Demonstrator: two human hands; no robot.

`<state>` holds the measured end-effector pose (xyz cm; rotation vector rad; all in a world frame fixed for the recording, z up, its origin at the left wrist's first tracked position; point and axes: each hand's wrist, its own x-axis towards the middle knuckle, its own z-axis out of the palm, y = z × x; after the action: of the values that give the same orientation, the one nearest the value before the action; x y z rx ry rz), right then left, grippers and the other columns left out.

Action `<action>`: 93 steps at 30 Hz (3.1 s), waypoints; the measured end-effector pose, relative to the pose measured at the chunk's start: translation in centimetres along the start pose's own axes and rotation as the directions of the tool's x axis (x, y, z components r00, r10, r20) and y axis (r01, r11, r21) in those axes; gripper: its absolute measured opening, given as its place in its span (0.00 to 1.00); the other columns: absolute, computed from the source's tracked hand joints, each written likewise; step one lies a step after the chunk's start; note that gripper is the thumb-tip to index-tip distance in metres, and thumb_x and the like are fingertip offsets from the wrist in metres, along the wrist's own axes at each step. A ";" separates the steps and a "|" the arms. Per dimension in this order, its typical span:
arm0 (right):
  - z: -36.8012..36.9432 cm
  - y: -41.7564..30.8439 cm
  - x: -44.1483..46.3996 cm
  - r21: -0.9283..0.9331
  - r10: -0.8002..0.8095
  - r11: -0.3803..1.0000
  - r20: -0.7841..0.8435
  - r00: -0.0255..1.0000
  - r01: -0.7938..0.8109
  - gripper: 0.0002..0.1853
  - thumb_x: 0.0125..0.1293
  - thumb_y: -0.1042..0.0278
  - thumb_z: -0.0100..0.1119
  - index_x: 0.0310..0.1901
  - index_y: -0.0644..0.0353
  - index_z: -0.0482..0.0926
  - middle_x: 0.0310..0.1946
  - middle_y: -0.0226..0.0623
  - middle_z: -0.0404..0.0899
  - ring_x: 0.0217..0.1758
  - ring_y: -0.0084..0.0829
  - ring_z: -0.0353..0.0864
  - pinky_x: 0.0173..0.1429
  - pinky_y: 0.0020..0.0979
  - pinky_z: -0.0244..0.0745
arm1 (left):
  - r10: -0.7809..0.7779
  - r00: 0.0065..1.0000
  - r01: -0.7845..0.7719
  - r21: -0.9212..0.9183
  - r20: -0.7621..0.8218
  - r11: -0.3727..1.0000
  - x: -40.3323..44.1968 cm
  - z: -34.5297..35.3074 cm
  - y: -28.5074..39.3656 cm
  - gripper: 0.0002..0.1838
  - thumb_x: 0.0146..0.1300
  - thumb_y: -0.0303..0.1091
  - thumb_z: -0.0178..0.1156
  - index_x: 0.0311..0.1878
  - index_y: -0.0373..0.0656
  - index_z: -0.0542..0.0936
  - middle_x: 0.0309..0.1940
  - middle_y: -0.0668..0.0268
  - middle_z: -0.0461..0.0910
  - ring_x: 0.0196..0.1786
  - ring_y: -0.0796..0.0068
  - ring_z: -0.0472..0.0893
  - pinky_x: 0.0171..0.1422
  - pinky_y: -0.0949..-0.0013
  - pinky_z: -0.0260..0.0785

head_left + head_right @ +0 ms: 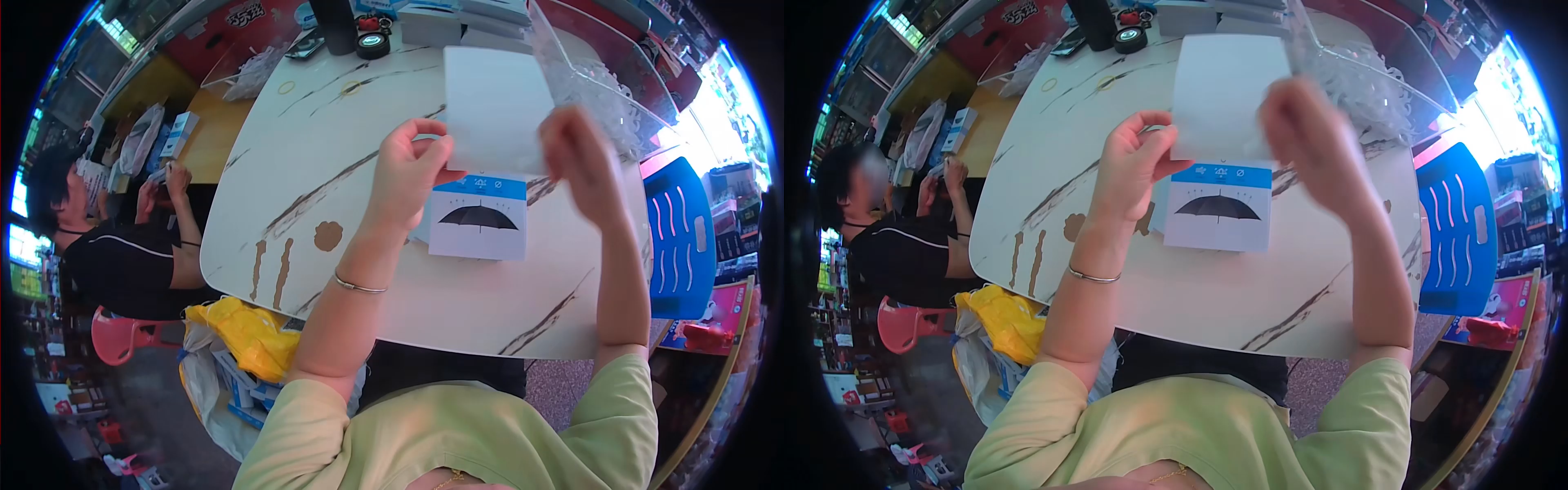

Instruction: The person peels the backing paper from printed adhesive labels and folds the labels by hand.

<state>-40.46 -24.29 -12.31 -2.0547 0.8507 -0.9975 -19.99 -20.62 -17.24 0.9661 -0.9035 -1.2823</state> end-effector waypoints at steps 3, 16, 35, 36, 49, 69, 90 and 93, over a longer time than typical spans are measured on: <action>-7.0 1.9 3.4 0.018 -0.212 0.971 -0.394 0.894 0.238 0.05 0.65 0.70 0.46 0.37 0.62 0.70 0.22 0.28 0.66 0.24 0.18 0.68 0.29 0.20 0.65 | 0.000 0.999 -0.011 -0.207 -0.055 0.978 0.6 -1.1 -0.1 0.11 0.58 0.27 0.55 0.43 0.36 0.69 0.33 0.61 0.77 0.33 0.74 0.80 0.40 0.73 0.77; -9.7 4.7 8.4 -0.733 -0.225 0.674 -0.086 0.971 0.092 0.32 0.49 0.78 0.56 0.59 0.43 0.65 0.56 0.30 0.68 0.50 0.35 0.74 0.50 0.29 0.72 | 0.022 0.998 -0.038 -0.301 -0.056 0.953 0.1 -0.1 0.4 0.10 0.59 0.27 0.52 0.42 0.33 0.68 0.32 0.60 0.77 0.33 0.73 0.79 0.40 0.71 0.77; 2.0 -2.0 -1.3 -0.053 -0.598 0.785 0.196 0.777 0.617 0.10 0.42 0.71 0.65 0.31 0.58 0.81 0.31 0.33 0.80 0.40 0.35 0.79 0.41 0.30 0.75 | -0.190 0.895 0.391 -0.506 0.403 0.769 -0.8 -0.6 0.9 0.18 0.60 0.38 0.57 0.50 0.38 0.71 0.41 0.65 0.76 0.44 0.76 0.76 0.46 0.72 0.71; 2.1 -2.0 -1.5 -0.023 -0.595 0.788 0.224 0.772 0.615 0.10 0.42 0.72 0.64 0.31 0.58 0.81 0.31 0.33 0.80 0.40 0.35 0.79 0.41 0.31 0.75 | -0.194 0.928 0.329 -0.457 0.318 0.827 -0.9 -0.6 0.9 0.16 0.59 0.35 0.57 0.49 0.39 0.72 0.42 0.65 0.75 0.44 0.75 0.76 0.46 0.72 0.71; 1.7 -0.7 -2.4 0.315 -0.129 0.932 -0.169 0.977 0.177 0.07 0.58 0.82 0.52 0.39 0.68 0.74 0.31 0.33 0.77 0.29 0.16 0.74 0.33 0.17 0.71 | 0.195 0.801 0.128 -0.480 0.567 0.868 -0.3 -1.6 0.7 0.23 0.56 0.37 0.60 0.55 0.39 0.70 0.54 0.57 0.69 0.54 0.69 0.73 0.54 0.67 0.69; 3.0 -0.1 -1.6 0.316 0.206 0.938 -0.174 0.963 -0.144 0.19 0.59 0.74 0.57 0.51 0.67 0.64 0.29 0.37 0.79 0.32 0.20 0.77 0.36 0.18 0.72 | 0.347 0.826 -0.451 0.151 0.444 0.880 0.3 -1.0 1.0 0.24 0.47 0.17 0.60 0.50 0.41 0.69 0.54 0.58 0.71 0.54 0.73 0.72 0.60 0.71 0.64; 3.1 0.5 -1.7 0.206 0.243 0.956 -0.167 0.956 -0.207 0.26 0.53 0.71 0.64 0.53 0.66 0.67 0.27 0.36 0.80 0.28 0.16 0.76 0.32 0.15 0.69 | 0.376 0.808 -0.552 0.362 0.453 0.751 0.3 -0.9 0.6 0.20 0.46 0.16 0.59 0.45 0.39 0.72 0.45 0.62 0.76 0.48 0.71 0.76 0.55 0.70 0.69; 3.1 0.8 -1.6 0.210 0.289 0.944 -0.151 0.945 -0.255 0.24 0.54 0.70 0.64 0.51 0.68 0.68 0.27 0.35 0.80 0.28 0.16 0.76 0.31 0.16 0.70 | 0.349 0.796 -0.555 0.367 0.494 0.747 0.3 -1.2 1.0 0.20 0.47 0.15 0.59 0.45 0.39 0.73 0.48 0.60 0.75 0.50 0.71 0.75 0.55 0.71 0.69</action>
<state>-38.81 -22.54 -14.98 -1.6525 1.0599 -1.0742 -18.49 -20.83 -16.75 0.7908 -1.7466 -0.8214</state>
